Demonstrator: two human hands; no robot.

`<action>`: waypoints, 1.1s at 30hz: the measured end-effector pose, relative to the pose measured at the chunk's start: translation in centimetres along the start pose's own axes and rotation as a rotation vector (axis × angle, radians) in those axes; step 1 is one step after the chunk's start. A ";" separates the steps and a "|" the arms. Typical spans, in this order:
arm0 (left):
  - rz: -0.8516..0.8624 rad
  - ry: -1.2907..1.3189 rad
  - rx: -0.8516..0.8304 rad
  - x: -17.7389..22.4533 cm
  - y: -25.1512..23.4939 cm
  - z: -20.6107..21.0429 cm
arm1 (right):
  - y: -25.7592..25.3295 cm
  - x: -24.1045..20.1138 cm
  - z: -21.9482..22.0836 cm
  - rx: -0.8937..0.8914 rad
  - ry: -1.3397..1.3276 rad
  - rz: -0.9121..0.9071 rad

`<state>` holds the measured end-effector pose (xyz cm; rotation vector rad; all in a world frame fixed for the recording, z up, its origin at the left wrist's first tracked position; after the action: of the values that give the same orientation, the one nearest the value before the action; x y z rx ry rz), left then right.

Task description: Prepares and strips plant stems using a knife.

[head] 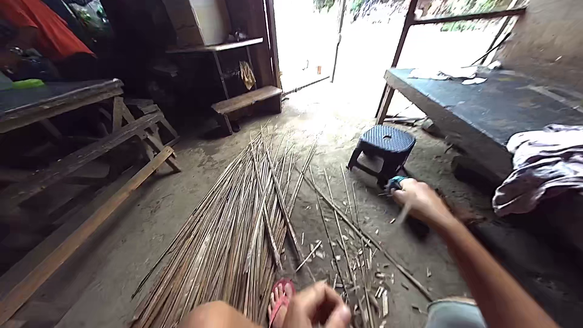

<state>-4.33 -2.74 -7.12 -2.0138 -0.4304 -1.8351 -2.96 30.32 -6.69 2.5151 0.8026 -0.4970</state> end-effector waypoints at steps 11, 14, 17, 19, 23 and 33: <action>-0.383 0.352 0.036 -2.8 -6.2 -1.3 | 8.8 2.1 6.1 -0.364 -0.977 -0.180; -0.441 0.514 -0.112 -2.9 -6.4 1.7 | 12.2 1.5 8.5 -0.465 -1.199 -0.343; -0.435 0.562 -0.231 -2.7 -6.3 4.7 | 14.3 2.5 8.7 -0.337 -1.389 -0.300; -0.357 0.462 -0.260 -2.7 -6.4 6.0 | 14.7 3.7 8.4 -0.237 -1.445 -0.258; -0.095 0.210 -0.277 -2.6 -6.8 7.3 | 15.4 5.6 6.9 -0.076 -1.436 -0.239; -0.182 0.415 -0.372 -2.8 -6.5 9.7 | 16.2 7.6 5.2 0.072 -1.476 -0.210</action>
<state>0.86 7.64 -10.13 -1.7753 -0.1626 -2.5289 11.76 19.30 -9.54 1.3924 0.3783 -2.0446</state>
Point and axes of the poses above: each hand's wrist, its own y-axis away from the middle knuckle, its own z-axis out of the palm, x = y × z, the point moved 5 cm from there along -y, towards the middle knuckle, and after that the axes turned 8 degrees about -x, right-handed, at the moved point
